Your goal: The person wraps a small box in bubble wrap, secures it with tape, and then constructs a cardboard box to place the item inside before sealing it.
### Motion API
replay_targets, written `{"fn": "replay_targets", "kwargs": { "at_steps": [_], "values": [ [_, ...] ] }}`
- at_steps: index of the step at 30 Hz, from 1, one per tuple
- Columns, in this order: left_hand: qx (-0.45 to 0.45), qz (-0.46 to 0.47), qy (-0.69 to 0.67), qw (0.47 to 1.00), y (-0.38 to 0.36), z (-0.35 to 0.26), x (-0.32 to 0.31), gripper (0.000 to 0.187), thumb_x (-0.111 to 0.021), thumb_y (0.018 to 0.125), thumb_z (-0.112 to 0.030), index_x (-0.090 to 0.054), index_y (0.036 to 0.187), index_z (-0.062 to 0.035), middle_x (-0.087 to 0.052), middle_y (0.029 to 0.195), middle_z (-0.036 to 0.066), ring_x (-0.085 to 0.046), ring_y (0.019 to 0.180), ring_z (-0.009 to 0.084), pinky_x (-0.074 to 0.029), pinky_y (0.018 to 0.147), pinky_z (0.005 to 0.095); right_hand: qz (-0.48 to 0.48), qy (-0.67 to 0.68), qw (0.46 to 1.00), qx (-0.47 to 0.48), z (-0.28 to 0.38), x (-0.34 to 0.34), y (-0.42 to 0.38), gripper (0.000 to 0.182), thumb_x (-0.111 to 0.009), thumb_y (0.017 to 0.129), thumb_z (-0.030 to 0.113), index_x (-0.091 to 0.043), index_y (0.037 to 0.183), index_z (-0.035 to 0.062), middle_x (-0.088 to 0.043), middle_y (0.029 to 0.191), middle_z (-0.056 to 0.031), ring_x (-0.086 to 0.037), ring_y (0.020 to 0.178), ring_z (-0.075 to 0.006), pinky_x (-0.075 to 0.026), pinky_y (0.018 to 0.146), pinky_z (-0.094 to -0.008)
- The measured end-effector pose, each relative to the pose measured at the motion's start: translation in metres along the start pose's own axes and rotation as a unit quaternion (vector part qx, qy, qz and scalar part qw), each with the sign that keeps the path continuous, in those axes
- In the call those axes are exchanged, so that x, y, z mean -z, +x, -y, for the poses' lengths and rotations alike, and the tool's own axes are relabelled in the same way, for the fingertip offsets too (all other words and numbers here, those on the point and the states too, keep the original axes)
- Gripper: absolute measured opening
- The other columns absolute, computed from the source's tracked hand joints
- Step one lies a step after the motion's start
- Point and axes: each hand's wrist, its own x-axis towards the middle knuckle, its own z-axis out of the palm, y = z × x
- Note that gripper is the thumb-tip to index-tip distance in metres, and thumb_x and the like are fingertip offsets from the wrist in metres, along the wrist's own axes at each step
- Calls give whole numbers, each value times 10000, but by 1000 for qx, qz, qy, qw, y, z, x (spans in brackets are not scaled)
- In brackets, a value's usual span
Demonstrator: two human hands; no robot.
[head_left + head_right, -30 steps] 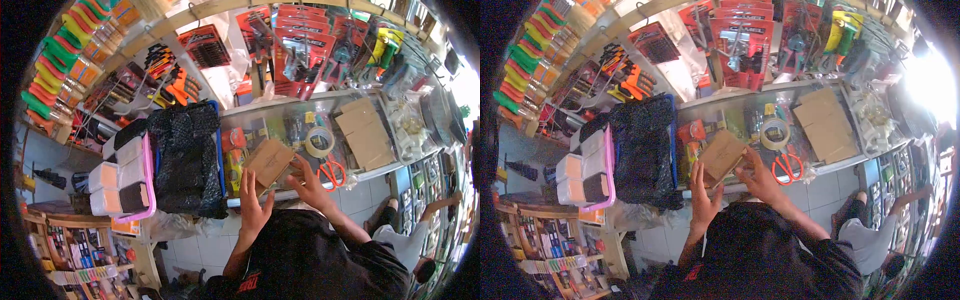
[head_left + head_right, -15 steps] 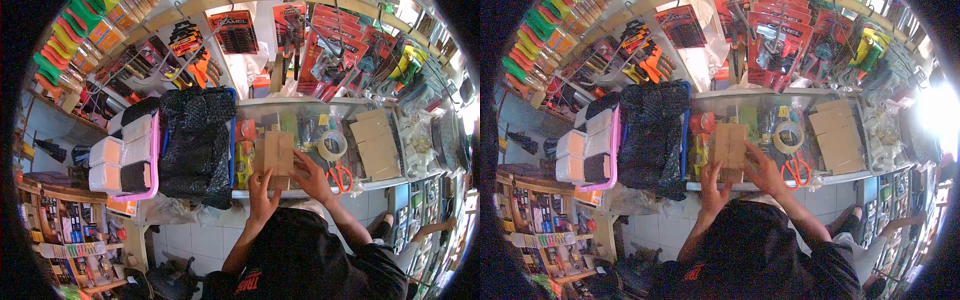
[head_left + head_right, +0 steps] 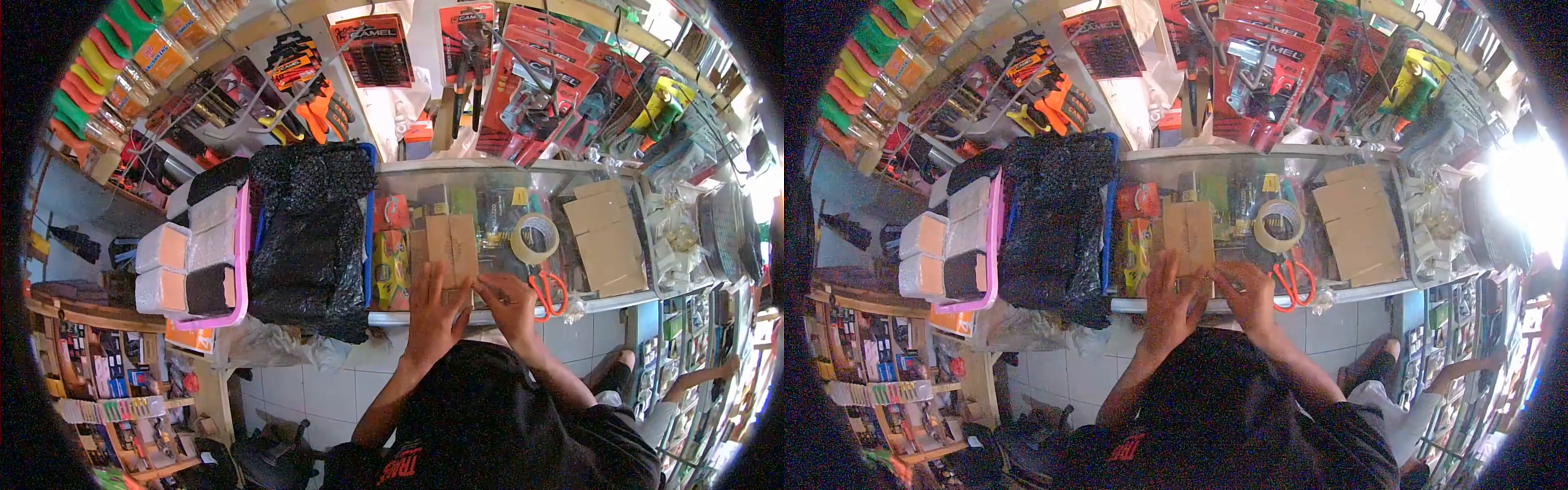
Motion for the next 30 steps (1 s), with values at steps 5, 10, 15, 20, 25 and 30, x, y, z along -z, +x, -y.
{"fn": "replay_targets", "kwargs": {
  "at_steps": [5, 10, 15, 20, 25, 30],
  "values": [
    [15, 7, 1, 1000, 0, -1, -5, 708, -737, 916, -215, -455, 1565, -237, -269, 1651, 237, -228, 1515, 519, -253, 1185, 632, -4, 39, 997, -67, 1, -2, -5, 144, -785, 878, 56, -786, 1020, 30, -774, 975, -132, -744, 887, -243, -574, 786, -342],
    [21, -6, 9, 1000, 0, -5, -7, 729, -743, 907, -206, -442, 1570, -236, -273, 1652, 228, -223, 1519, 515, -239, 1182, 648, 6, 134, 980, -146, -15, -7, -9, 162, -750, 962, 125, -710, 1029, -16, -751, 971, -74, -679, 887, -112, -547, 798, -287],
    [22, -9, 16, 1000, -2, -4, -9, 747, -755, 888, -196, -445, 1567, -235, -261, 1660, 220, -212, 1526, 510, -224, 1186, 646, 22, 158, 975, -158, -25, -9, -5, 102, -658, 1006, 78, -650, 1025, -22, -703, 915, -45, -649, 840, -123, -537, 785, -293],
    [28, 0, 14, 1000, -1, -5, -6, 775, -767, 864, -182, -447, 1568, -235, -255, 1664, 217, -208, 1531, 504, -226, 1186, 642, 20, 206, 968, -144, -44, -16, -8, 119, -583, 1076, 148, -575, 1074, 28, -691, 968, -30, -610, 830, -98, -515, 777, -271],
    [35, 1, 10, 999, 0, -7, -4, 778, -772, 853, -176, -456, 1563, -224, -257, 1662, 220, -212, 1525, 511, -235, 1185, 635, -33, 333, 922, -195, -39, -13, -6, 150, -567, 1090, 199, -557, 1075, 50, -702, 984, -49, -622, 815, -107, -521, 772, -271],
    [19, -12, 1, 1000, -1, -3, -7, 744, -770, 861, -185, -478, 1545, -202, -262, 1658, 221, -221, 1513, 522, -244, 1185, 632, -45, 243, 949, -196, -24, 17, -12, 113, -587, 1075, 161, -582, 1046, 52, -653, 880, -9, -587, 751, -75, -489, 709, -240]
  ]
}}
